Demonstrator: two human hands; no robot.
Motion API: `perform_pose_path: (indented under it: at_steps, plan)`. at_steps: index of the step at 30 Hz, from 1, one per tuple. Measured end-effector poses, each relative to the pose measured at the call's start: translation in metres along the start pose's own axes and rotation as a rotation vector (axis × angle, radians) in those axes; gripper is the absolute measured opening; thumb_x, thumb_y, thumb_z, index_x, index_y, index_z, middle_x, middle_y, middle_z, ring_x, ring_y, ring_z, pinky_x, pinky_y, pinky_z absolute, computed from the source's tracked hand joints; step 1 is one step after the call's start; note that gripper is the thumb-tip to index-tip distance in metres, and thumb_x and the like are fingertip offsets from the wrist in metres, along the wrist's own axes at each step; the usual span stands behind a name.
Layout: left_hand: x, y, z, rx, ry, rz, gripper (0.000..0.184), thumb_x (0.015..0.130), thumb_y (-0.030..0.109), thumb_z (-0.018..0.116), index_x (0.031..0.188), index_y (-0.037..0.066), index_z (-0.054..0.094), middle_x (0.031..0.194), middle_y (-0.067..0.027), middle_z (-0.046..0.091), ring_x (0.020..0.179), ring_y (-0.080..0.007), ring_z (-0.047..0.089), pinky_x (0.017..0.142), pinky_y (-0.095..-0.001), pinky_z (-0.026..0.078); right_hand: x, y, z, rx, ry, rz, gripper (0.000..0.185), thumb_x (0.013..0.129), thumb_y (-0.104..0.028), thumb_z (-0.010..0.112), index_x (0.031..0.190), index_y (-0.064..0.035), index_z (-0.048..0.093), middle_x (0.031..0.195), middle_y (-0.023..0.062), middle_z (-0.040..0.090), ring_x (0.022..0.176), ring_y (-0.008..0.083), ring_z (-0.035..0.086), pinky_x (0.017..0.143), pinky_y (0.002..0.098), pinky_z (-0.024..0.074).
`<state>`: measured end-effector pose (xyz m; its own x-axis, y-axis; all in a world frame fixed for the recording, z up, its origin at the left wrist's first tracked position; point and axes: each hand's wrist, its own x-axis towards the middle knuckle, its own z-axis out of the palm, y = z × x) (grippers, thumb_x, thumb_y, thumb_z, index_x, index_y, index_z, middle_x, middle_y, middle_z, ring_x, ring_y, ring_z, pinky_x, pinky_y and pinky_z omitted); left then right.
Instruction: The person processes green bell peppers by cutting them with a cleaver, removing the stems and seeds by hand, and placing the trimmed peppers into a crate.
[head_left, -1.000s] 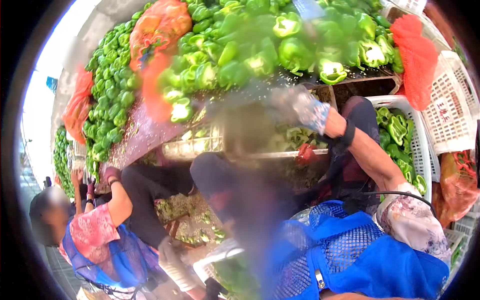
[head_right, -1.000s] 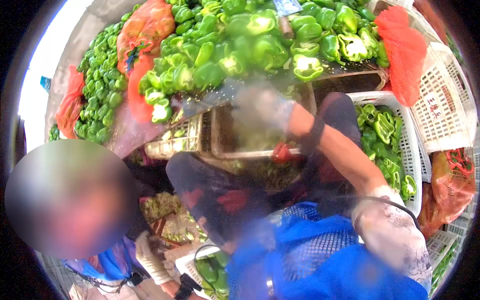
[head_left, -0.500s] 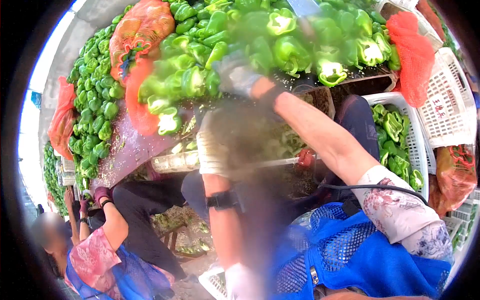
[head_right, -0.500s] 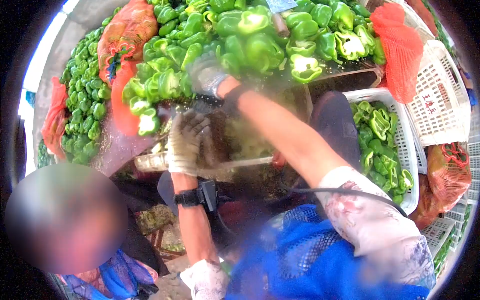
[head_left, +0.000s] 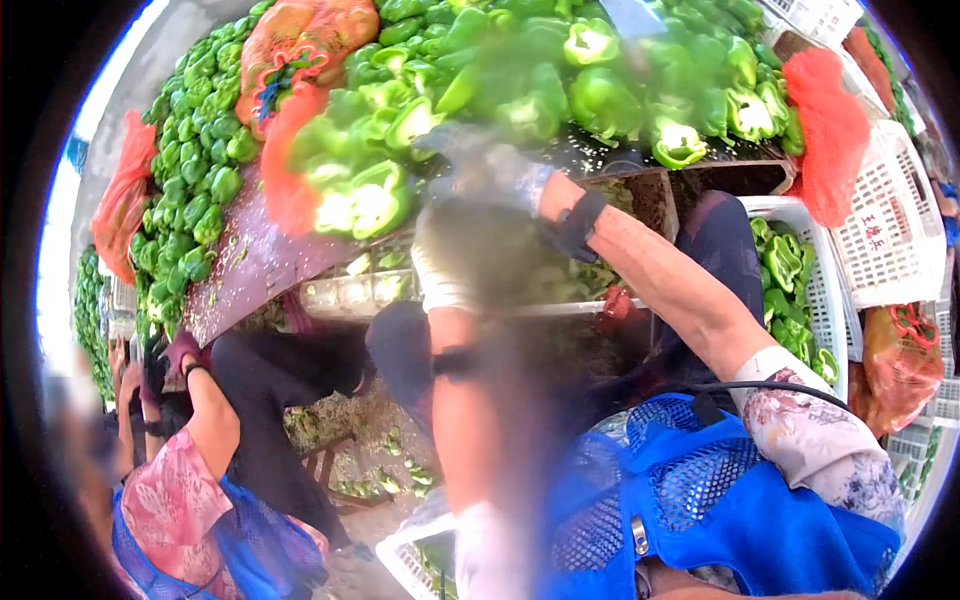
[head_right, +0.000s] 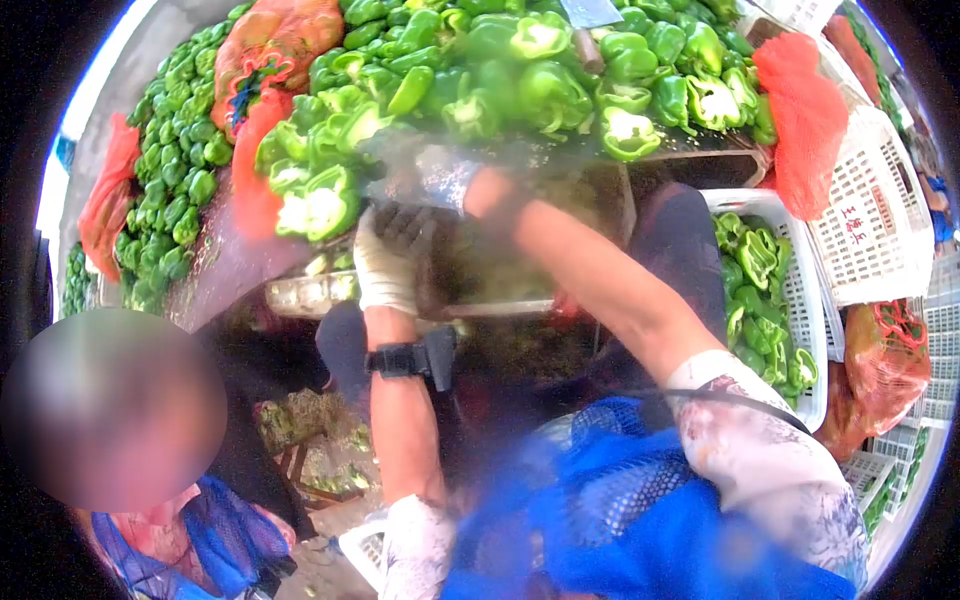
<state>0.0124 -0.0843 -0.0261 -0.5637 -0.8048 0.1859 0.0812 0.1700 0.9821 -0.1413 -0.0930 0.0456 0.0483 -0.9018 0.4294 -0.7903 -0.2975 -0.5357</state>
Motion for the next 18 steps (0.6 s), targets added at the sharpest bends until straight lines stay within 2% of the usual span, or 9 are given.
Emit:
perform_pose_path:
  at_steps: [3,4,6,8,9,10,13,15,18]
  plan:
    - [-0.009,-0.01,-0.011,0.128,0.14,0.002,0.059,0.094,0.044,0.048,0.135,0.002,0.041,0.13,-0.019,0.049,0.119,-0.0324,0.049,0.102,-0.0489,0.04,0.015,-0.035,0.004,-0.044,-0.053,-0.04,0.058,0.08,-0.029,0.066,0.132,-0.0091,0.053,0.131,0.018,0.055,0.118,0.0351,0.055,0.101,0.0419,0.0437]
    - [-0.01,-0.014,-0.016,0.185,0.19,0.004,0.058,0.094,0.044,0.048,0.135,0.002,0.042,0.131,-0.0183,0.049,0.119,-0.0316,0.049,0.101,-0.0484,0.04,0.016,-0.049,0.002,-0.18,-0.008,-0.13,0.053,0.079,-0.029,0.065,0.127,-0.0097,0.056,0.125,0.0176,0.058,0.11,0.0354,0.059,0.093,0.0464,0.0481]
    - [-0.01,-0.018,-0.028,0.315,0.29,0.018,0.057,0.094,0.043,0.048,0.134,0.003,0.044,0.131,-0.0168,0.05,0.119,-0.0301,0.05,0.101,-0.0472,0.04,0.047,-0.054,0.046,-0.5,0.06,-0.277,0.044,0.079,-0.026,0.064,0.12,-0.011,0.06,0.117,0.016,0.062,0.104,0.0349,0.061,0.085,0.0482,0.0503]
    - [-0.009,-0.021,-0.041,0.402,0.39,0.023,0.055,0.094,0.042,0.047,0.133,0.003,0.046,0.131,-0.0153,0.052,0.118,-0.0286,0.05,0.1,-0.0461,0.04,0.045,-0.05,0.055,-0.503,0.059,-0.413,0.029,0.08,-0.016,0.058,0.108,-0.0133,0.067,0.101,0.0125,0.068,0.095,0.0322,0.064,0.073,0.0475,0.0527]
    - [-0.008,-0.018,-0.046,0.384,0.433,0.004,0.054,0.094,0.042,0.047,0.133,0.004,0.047,0.131,-0.0146,0.052,0.118,-0.0279,0.051,0.1,-0.0455,0.041,0.046,-0.051,0.063,-0.591,0.036,-0.348,0.027,0.08,-0.014,0.057,0.106,-0.0133,0.067,0.098,0.0114,0.068,0.094,0.0315,0.064,0.072,0.0465,0.0527]
    - [-0.006,-0.014,-0.051,0.254,0.467,-0.056,0.053,0.094,0.041,0.047,0.132,0.004,0.048,0.131,-0.0139,0.053,0.118,-0.0271,0.051,0.099,-0.045,0.041,0.048,-0.053,0.071,-0.678,0.012,-0.281,0.026,0.08,-0.012,0.056,0.104,-0.0134,0.068,0.095,0.0102,0.068,0.093,0.0307,0.064,0.072,0.0454,0.0527]
    - [0.006,0.024,-0.044,-0.923,0.578,-0.319,0.055,0.093,0.046,0.048,0.132,0.008,0.049,0.131,-0.0117,0.052,0.119,-0.028,0.048,0.1,-0.0466,0.04,0.046,-0.043,0.087,-0.734,0.078,-0.249,0.027,0.08,-0.011,0.057,0.104,-0.0097,0.068,0.091,0.0125,0.068,0.089,0.029,0.065,0.069,0.0441,0.0528]
    - [0.01,0.034,-0.044,-1.191,0.495,-0.417,0.054,0.092,0.047,0.05,0.13,0.008,0.05,0.128,-0.0112,0.054,0.116,-0.0269,0.05,0.097,-0.0453,0.042,0.041,-0.021,0.1,-0.881,0.163,-0.29,0.027,0.08,-0.011,0.058,0.105,-0.0067,0.067,0.092,0.0144,0.067,0.088,0.0305,0.065,0.069,0.0452,0.0527]
    - [0.009,0.04,-0.046,-1.449,0.349,-0.418,0.053,0.091,0.048,0.052,0.126,0.009,0.051,0.122,-0.0103,0.056,0.111,-0.0252,0.053,0.093,-0.0433,0.045,0.012,-0.031,0.047,-0.084,0.246,-0.368,0.033,0.084,-0.016,0.057,0.113,-0.0004,0.062,0.104,0.0196,0.066,0.101,0.0322,0.063,0.079,0.0439,0.0533]
